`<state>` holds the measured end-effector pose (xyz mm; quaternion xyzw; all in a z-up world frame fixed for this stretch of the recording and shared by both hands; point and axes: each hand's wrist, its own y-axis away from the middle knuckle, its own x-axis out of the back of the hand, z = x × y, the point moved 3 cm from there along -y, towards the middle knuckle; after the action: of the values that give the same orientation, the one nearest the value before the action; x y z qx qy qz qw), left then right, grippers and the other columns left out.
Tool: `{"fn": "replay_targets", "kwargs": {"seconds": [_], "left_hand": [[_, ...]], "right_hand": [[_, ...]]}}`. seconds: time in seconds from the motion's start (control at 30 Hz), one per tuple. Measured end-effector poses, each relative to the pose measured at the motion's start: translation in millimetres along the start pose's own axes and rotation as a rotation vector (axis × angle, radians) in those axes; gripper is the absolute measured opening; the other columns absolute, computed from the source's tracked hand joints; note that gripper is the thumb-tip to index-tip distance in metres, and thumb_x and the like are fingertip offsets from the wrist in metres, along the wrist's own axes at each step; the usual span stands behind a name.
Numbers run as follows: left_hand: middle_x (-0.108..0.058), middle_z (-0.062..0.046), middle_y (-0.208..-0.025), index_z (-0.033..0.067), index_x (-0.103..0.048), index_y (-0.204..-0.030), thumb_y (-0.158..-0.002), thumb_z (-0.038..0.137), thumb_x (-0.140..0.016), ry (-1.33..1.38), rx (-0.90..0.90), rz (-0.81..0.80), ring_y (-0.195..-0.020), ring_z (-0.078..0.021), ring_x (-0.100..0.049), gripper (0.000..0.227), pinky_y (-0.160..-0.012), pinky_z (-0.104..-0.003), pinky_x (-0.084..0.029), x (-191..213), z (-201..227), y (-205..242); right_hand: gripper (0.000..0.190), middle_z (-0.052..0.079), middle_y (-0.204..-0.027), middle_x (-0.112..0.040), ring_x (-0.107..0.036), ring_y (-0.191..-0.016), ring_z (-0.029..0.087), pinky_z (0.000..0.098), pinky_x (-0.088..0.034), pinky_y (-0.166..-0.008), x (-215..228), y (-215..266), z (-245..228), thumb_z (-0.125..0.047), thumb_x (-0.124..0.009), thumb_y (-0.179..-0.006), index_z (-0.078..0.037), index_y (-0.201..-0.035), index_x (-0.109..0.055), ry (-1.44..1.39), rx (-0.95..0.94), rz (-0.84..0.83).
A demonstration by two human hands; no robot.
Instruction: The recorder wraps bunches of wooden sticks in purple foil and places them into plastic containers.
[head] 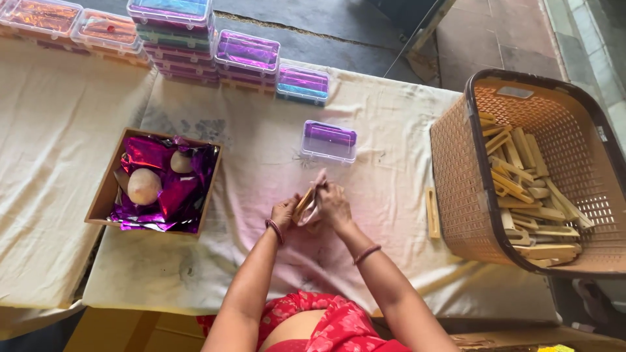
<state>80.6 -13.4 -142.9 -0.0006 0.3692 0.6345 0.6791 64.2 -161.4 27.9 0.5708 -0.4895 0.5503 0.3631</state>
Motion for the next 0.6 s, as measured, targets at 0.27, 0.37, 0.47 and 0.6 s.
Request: {"fn": "replay_targets", "kwargs": {"seconds": [0.27, 0.37, 0.47, 0.6], "left_hand": [[-0.078, -0.008, -0.097, -0.0029, -0.075, -0.112, -0.097, 0.016, -0.073, 0.082, -0.028, 0.014, -0.081, -0.0128, -0.072, 0.024, -0.075, -0.027, -0.059, -13.8, 13.5, 15.8], [-0.076, -0.010, -0.093, -0.0064, -0.076, -0.107, -0.102, 0.022, -0.072, 0.019, -0.018, 0.055, -0.075, -0.0139, -0.068, 0.029, -0.069, -0.028, -0.056, -7.3, 9.7, 10.9], [-0.076, -0.009, -0.095, -0.0043, -0.077, -0.110, -0.101, 0.021, -0.072, -0.040, -0.055, 0.057, -0.076, -0.0118, -0.067, 0.027, -0.068, -0.027, -0.054, 0.5, 1.0, -3.8], [-0.078, -0.007, -0.106, -0.0009, -0.076, -0.116, -0.095, 0.013, -0.074, -0.031, -0.141, -0.047, -0.089, -0.0084, -0.071, 0.025, -0.080, -0.023, -0.057, -3.6, 4.9, 1.7]], "right_hand": [[0.033, 0.032, -0.124, -0.058, -0.071, -0.105, 0.040, 0.0416, -0.060, -0.086, 15.1, 37.4, -62.3, -0.009, -0.058, -0.084, 0.010, -0.109, -0.065, 0.073, 0.268, 0.318], [0.026, 0.032, -0.127, -0.060, -0.070, -0.096, 0.035, 0.0421, -0.060, -0.084, 16.9, 41.8, -67.7, -0.009, -0.057, -0.090, 0.009, -0.107, -0.066, -0.070, 0.205, 0.037], [0.021, 0.023, -0.143, -0.052, -0.071, -0.089, 0.029, 0.0417, -0.060, -0.079, 15.2, 20.7, -36.4, -0.007, -0.051, -0.098, 0.004, -0.106, -0.067, -0.039, 0.101, -0.235], [0.027, 0.020, -0.119, -0.062, -0.067, -0.098, 0.036, 0.0478, -0.058, -0.076, 14.8, -4.4, 0.3, -0.012, -0.060, -0.089, -0.005, -0.112, -0.071, 0.007, -0.027, -0.052]]}}
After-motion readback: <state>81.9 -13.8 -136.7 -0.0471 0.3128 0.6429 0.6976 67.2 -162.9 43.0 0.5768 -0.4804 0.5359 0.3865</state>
